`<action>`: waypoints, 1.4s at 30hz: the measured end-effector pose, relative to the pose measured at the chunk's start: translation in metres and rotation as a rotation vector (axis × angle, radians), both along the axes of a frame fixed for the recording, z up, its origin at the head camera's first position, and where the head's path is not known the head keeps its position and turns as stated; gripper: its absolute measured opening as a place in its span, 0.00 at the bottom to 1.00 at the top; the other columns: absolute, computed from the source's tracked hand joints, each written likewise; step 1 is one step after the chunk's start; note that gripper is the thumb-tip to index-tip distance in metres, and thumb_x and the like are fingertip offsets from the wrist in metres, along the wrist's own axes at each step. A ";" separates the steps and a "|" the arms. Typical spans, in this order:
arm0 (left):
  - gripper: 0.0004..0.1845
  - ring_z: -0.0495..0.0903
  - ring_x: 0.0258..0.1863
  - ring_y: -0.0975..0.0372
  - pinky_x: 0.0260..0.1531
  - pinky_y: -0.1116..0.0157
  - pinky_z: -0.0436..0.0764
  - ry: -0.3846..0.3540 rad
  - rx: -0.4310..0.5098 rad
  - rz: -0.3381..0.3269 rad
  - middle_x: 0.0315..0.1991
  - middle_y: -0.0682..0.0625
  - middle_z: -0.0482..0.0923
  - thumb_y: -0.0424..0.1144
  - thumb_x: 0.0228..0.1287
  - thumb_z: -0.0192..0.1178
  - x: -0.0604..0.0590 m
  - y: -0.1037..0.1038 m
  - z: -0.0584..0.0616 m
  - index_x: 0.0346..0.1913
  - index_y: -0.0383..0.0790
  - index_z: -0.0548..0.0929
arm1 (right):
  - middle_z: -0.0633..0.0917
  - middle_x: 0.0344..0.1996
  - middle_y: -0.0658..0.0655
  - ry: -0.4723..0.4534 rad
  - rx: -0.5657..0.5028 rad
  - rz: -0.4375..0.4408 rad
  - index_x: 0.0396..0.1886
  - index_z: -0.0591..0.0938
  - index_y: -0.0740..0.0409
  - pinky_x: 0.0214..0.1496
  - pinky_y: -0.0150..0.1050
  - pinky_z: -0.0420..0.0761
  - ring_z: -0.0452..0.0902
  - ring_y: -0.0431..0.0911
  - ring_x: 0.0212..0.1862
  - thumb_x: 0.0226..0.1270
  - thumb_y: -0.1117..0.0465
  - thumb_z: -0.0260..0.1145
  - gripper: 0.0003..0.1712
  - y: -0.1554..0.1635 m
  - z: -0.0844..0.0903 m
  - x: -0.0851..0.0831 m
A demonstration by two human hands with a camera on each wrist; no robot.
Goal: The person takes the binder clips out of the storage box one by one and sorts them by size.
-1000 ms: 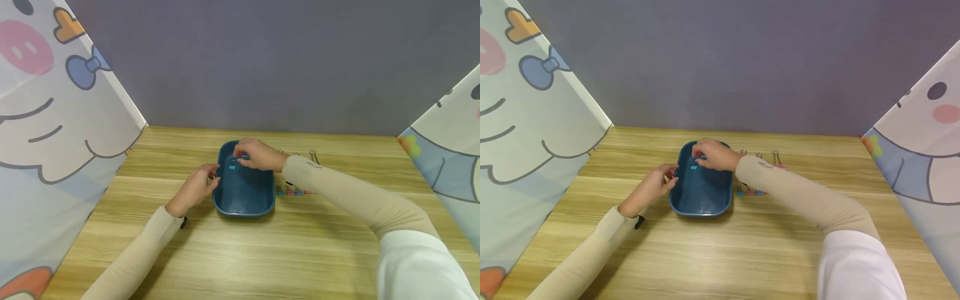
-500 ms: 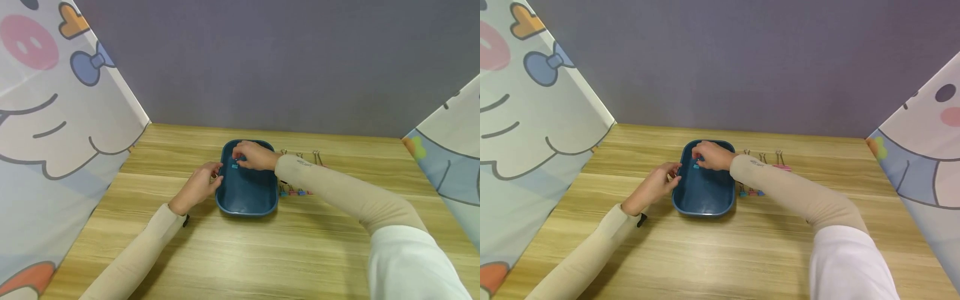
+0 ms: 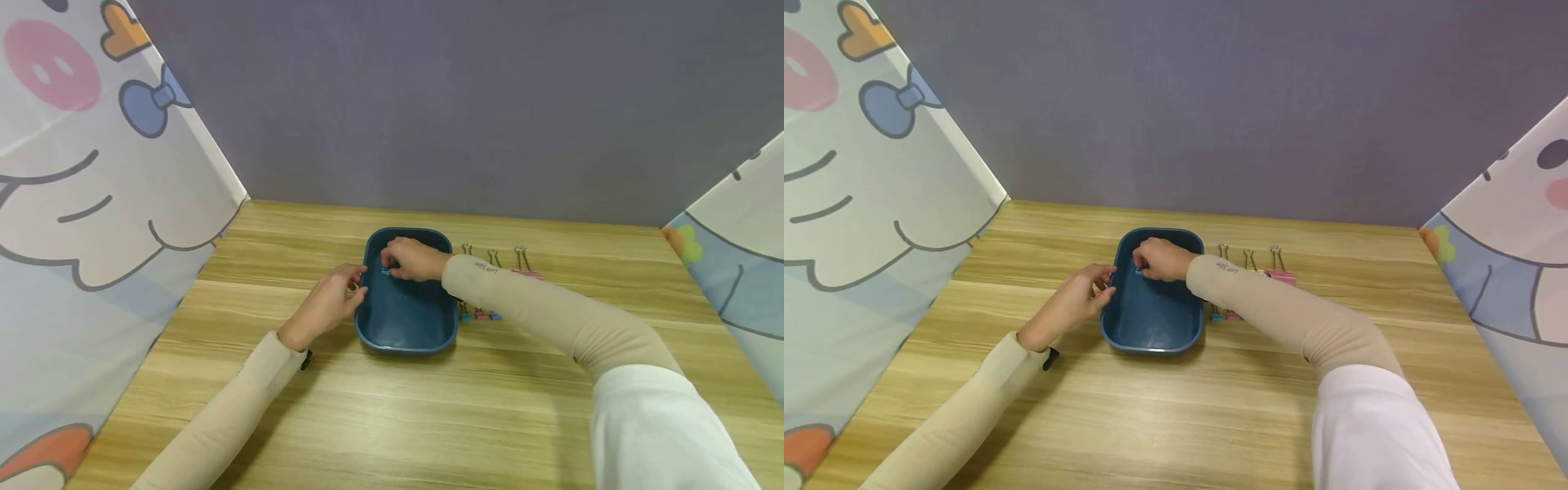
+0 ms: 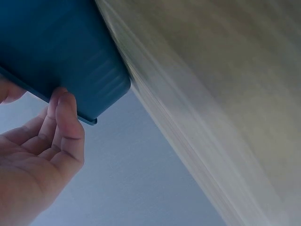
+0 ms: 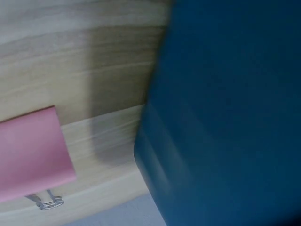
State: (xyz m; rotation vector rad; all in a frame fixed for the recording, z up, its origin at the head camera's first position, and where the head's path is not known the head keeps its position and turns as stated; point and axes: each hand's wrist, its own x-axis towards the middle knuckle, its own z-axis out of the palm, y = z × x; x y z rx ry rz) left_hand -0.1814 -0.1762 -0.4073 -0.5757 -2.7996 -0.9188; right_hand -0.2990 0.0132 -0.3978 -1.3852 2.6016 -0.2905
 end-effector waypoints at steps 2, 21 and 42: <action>0.20 0.77 0.37 0.57 0.32 0.65 0.78 0.000 0.004 -0.004 0.37 0.45 0.75 0.31 0.62 0.60 0.000 0.000 0.000 0.57 0.27 0.74 | 0.78 0.36 0.52 0.000 0.006 0.005 0.38 0.82 0.56 0.45 0.39 0.74 0.72 0.46 0.41 0.61 0.63 0.67 0.06 -0.001 -0.001 -0.001; 0.20 0.77 0.36 0.56 0.32 0.65 0.77 0.005 0.005 -0.004 0.36 0.46 0.75 0.31 0.62 0.61 -0.001 0.001 0.001 0.57 0.27 0.75 | 0.78 0.31 0.51 -0.016 -0.007 0.033 0.32 0.81 0.56 0.39 0.37 0.75 0.74 0.43 0.35 0.61 0.65 0.67 0.01 0.003 -0.006 -0.005; 0.20 0.76 0.37 0.57 0.33 0.64 0.77 -0.002 0.003 0.004 0.36 0.46 0.74 0.30 0.62 0.61 0.002 0.004 0.002 0.56 0.26 0.75 | 0.75 0.31 0.49 0.031 -0.145 0.074 0.34 0.80 0.55 0.39 0.37 0.73 0.70 0.43 0.36 0.60 0.65 0.67 0.04 0.026 -0.002 0.000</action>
